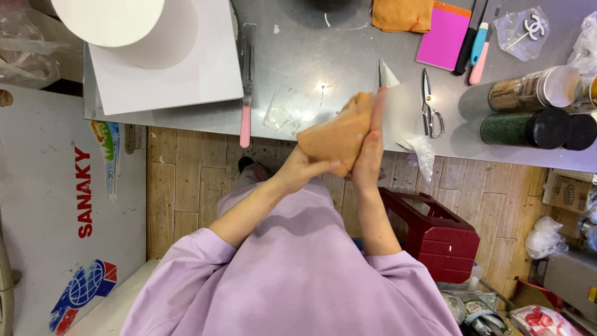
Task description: The person prepares a workspace by moving a cake board and piping bag, wipes down the metal counter with a cloth, and then cleans a small palette knife using the same cloth. The person then moves a large bowl of frosting and reaches into a chest freezer to organize items.
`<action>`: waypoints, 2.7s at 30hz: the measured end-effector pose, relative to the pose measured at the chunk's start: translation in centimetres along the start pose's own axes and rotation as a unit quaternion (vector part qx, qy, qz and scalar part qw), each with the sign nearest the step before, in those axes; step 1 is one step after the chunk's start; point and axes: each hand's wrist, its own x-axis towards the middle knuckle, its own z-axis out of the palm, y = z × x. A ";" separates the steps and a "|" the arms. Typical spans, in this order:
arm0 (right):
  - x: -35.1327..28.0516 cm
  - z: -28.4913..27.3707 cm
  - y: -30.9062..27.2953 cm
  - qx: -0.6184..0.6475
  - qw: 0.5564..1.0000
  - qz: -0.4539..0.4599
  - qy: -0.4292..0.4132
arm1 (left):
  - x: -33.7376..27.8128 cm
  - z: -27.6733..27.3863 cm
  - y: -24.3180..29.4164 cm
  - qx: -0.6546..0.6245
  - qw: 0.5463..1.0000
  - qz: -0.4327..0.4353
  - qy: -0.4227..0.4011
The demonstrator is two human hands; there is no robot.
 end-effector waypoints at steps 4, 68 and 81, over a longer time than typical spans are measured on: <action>-0.1 0.5 0.1 0.059 0.998 0.016 -0.033 | 0.7 -0.6 0.0 0.032 0.999 -0.022 0.023; 2.8 4.2 14.5 0.283 0.936 0.177 0.114 | 0.1 -3.8 -2.6 0.581 0.800 0.048 0.140; 12.1 -6.9 19.5 0.340 0.915 0.054 0.208 | -2.1 -1.2 -0.8 0.605 0.795 -0.001 0.047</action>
